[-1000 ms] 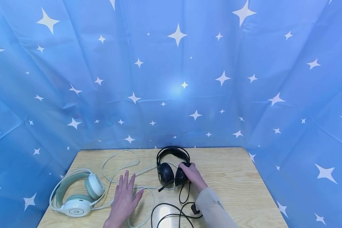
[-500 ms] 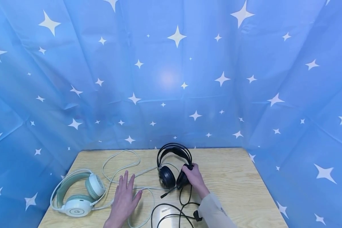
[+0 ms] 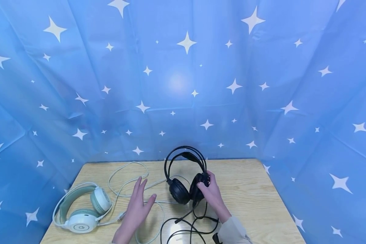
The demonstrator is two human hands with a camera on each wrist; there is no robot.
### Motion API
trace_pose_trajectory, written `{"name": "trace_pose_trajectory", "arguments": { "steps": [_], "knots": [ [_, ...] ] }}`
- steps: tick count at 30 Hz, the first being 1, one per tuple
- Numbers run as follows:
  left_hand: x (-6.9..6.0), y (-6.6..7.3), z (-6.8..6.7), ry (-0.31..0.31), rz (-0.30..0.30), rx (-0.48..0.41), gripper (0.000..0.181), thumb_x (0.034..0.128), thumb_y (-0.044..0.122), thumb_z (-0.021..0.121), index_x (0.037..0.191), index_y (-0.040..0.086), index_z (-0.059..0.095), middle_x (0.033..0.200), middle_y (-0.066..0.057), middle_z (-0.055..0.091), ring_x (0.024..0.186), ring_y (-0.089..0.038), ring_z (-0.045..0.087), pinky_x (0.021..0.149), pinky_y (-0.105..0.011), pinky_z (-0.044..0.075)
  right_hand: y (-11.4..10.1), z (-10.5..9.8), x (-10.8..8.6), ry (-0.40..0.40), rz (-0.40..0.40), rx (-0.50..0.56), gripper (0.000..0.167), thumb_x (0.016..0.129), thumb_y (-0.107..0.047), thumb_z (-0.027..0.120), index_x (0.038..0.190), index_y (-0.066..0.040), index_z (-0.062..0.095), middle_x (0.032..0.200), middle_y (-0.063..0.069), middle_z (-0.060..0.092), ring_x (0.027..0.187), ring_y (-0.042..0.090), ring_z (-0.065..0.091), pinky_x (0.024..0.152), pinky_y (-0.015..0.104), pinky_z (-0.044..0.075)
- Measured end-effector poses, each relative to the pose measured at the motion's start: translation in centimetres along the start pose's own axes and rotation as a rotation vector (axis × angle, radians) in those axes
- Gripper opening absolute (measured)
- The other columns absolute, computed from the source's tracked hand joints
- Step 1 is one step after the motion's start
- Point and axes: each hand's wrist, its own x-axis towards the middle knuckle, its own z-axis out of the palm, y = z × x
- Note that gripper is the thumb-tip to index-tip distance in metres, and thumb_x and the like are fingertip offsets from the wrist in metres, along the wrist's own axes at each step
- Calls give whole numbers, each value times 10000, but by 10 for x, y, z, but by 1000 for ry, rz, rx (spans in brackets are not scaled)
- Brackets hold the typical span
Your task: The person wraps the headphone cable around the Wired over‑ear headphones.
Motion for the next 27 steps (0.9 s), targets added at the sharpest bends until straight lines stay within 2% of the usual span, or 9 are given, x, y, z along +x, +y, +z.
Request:
{"name": "trace_pose_trajectory", "arguments": {
  "steps": [3, 7, 10, 15, 17, 19, 21, 24, 27],
  "knots": [
    [16, 17, -3, -14, -24, -160, 712, 1027, 348, 630, 1573, -9, 344, 1669, -244, 209, 1474, -502, 295, 1112, -676, 341, -2, -4, -8, -19, -58, 11, 748, 858, -183, 618, 1548, -78, 349, 1348, 225, 577, 1107, 304, 590, 863, 393, 502],
    [43, 39, -9, -60, -56, -380, 718, 1028, 293, 639, 1586, -11, 305, 1661, -264, 216, 1514, -458, 240, 1158, -610, 323, 0, -9, -18, -55, -117, -1, 773, 860, -151, 620, 1576, -140, 329, 1483, 218, 491, 1244, 351, 548, 937, 464, 499],
    [62, 53, -16, -118, -98, -456, 767, 1017, 310, 657, 1615, 40, 260, 1671, -249, 198, 1537, -434, 195, 1180, -600, 294, 2, -10, -24, -81, -167, -18, 818, 825, -132, 639, 1582, -181, 331, 1526, 185, 455, 1247, 349, 538, 909, 453, 513],
    [81, 66, -23, -249, -127, -358, 892, 921, 450, 753, 1626, 152, 295, 1647, -158, 326, 1510, -386, 303, 1152, -605, 338, 3, -11, -33, -127, -308, -22, 855, 737, -88, 687, 1538, -184, 404, 1410, 155, 529, 1067, 290, 591, 780, 356, 551],
    [84, 68, -23, -293, -121, -323, 898, 879, 459, 792, 1604, 161, 353, 1566, -145, 462, 1420, -358, 455, 1097, -567, 418, 4, -10, -34, -132, -373, -51, 857, 720, -84, 707, 1521, -200, 427, 1382, 125, 548, 1057, 267, 593, 826, 351, 540],
    [84, 69, -22, -324, -128, -319, 859, 859, 430, 814, 1566, 147, 417, 1391, -132, 626, 1237, -318, 622, 997, -506, 506, 4, -11, -36, -127, -417, -87, 864, 708, -95, 719, 1513, -236, 438, 1377, 81, 554, 1063, 245, 584, 869, 356, 517],
    [83, 70, -20, -323, -130, -320, 710, 870, 364, 806, 1473, 110, 530, 1173, -98, 718, 995, -272, 711, 849, -440, 568, 4, -12, -37, -129, -438, -102, 875, 700, -102, 720, 1512, -263, 437, 1375, 53, 550, 1063, 234, 581, 884, 367, 512],
    [81, 72, -16, -276, -145, -339, 418, 890, 238, 752, 1267, 78, 669, 913, -41, 711, 739, -195, 666, 678, -348, 542, 5, -14, -38, -137, -458, -109, 892, 692, -106, 720, 1521, -249, 426, 1390, 68, 540, 1074, 241, 580, 900, 376, 513],
    [79, 76, -11, -180, -122, -350, 235, 867, 123, 690, 1094, 73, 725, 914, -38, 715, 746, -169, 606, 673, -309, 492, 7, -16, -36, -158, -473, -107, 904, 703, -103, 722, 1541, -215, 401, 1424, 114, 519, 1109, 265, 576, 928, 385, 508]
  ]
}}
